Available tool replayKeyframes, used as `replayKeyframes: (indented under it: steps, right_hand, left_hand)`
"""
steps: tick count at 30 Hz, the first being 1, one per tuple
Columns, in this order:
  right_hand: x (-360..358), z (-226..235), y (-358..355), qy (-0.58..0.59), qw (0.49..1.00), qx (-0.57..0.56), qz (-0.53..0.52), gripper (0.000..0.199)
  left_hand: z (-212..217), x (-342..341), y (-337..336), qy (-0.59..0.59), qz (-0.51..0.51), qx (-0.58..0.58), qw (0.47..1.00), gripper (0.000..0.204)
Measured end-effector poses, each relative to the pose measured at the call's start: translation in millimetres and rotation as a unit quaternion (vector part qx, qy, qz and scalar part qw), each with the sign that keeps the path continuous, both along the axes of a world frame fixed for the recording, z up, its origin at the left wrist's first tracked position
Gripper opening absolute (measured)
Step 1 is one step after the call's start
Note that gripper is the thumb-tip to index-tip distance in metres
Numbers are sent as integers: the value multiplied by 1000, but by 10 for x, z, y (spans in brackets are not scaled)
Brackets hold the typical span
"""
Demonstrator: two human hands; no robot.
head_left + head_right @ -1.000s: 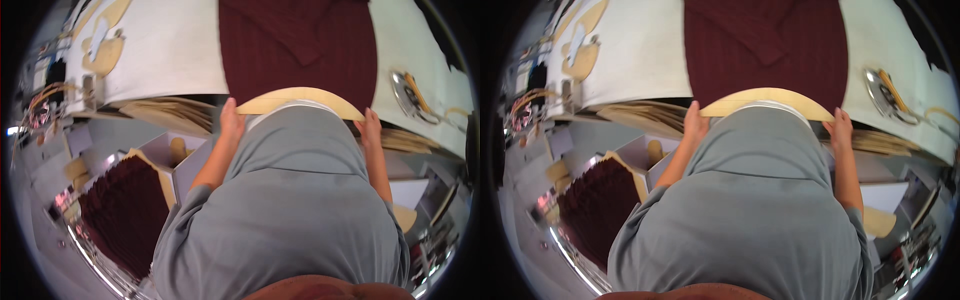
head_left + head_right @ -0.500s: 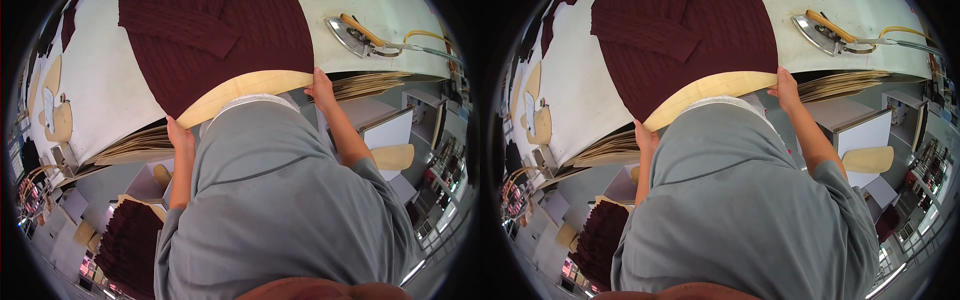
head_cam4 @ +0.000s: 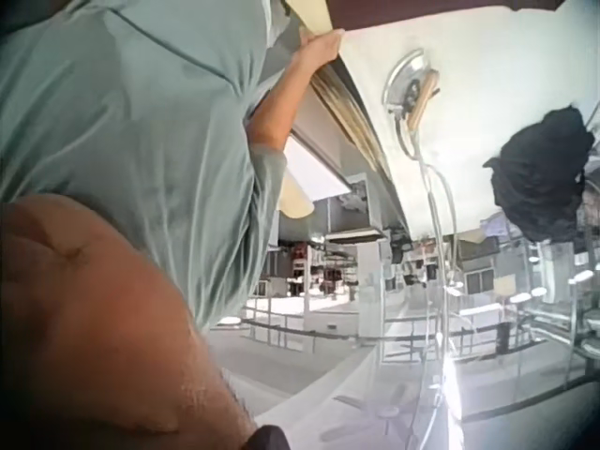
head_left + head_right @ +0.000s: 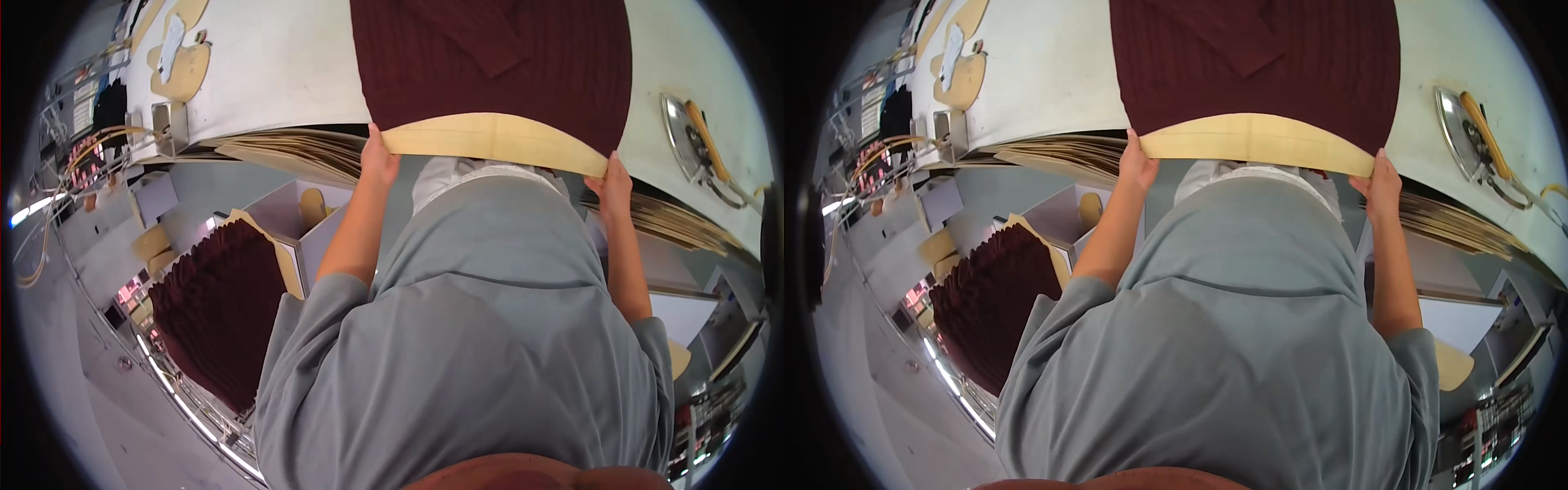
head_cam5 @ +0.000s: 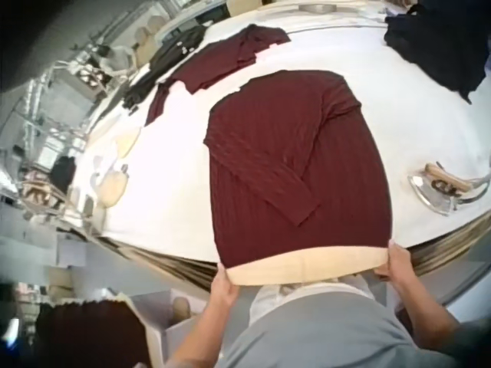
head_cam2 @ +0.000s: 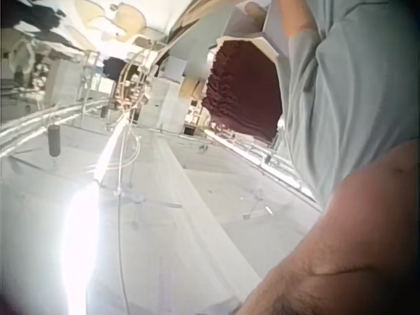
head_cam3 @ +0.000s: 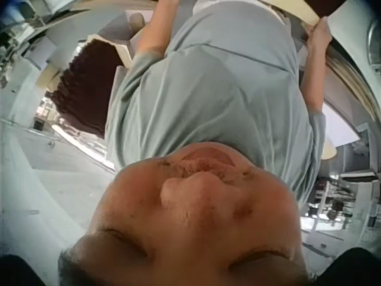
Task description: Ironing a maroon sweater on a workbench and then folding it for packaging.
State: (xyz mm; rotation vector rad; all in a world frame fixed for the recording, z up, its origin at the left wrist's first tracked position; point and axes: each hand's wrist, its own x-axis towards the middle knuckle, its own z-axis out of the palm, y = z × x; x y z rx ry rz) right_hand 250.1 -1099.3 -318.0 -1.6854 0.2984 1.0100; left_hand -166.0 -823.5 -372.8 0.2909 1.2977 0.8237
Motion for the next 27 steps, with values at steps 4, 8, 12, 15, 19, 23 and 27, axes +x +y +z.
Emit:
replayKeyframes:
  steps: [4, 8, 12, 15, 19, 23, 27]
  right_hand:
    - [342, 7, 281, -209, 905, -176, 327, 45]
    - [306, -196, 580, -595, 745, -122, 277, 48]
    - [318, -289, 1029, -759, 518, -200, 339, 50]
    - [241, -120, 1356, -784, 509, -157, 319, 52]
    - [-57, 32, 2305, -559, 719, -44, 410, 57]
    - [-162, -93, 3196, -647, 597, -110, 462, 43]
    - [413, 539, 3391, -711, 631, 66, 303, 30]
  left_hand:
    - [251, 206, 338, 391, -144, 297, 859, 49]
    - [321, 436, 679, 620, -277, 481, 554, 56]
    - [217, 555, 632, 636, -353, 551, 409, 58]
    - [414, 731, 835, 576, -352, 571, 467, 56]
    - [745, 1344, 1028, 462, -437, 596, 490, 40]
    - [726, 1909, 1281, 374, -528, 550, 528, 17]
    - [1469, 1688, 1949, 143, -337, 408, 836, 24]
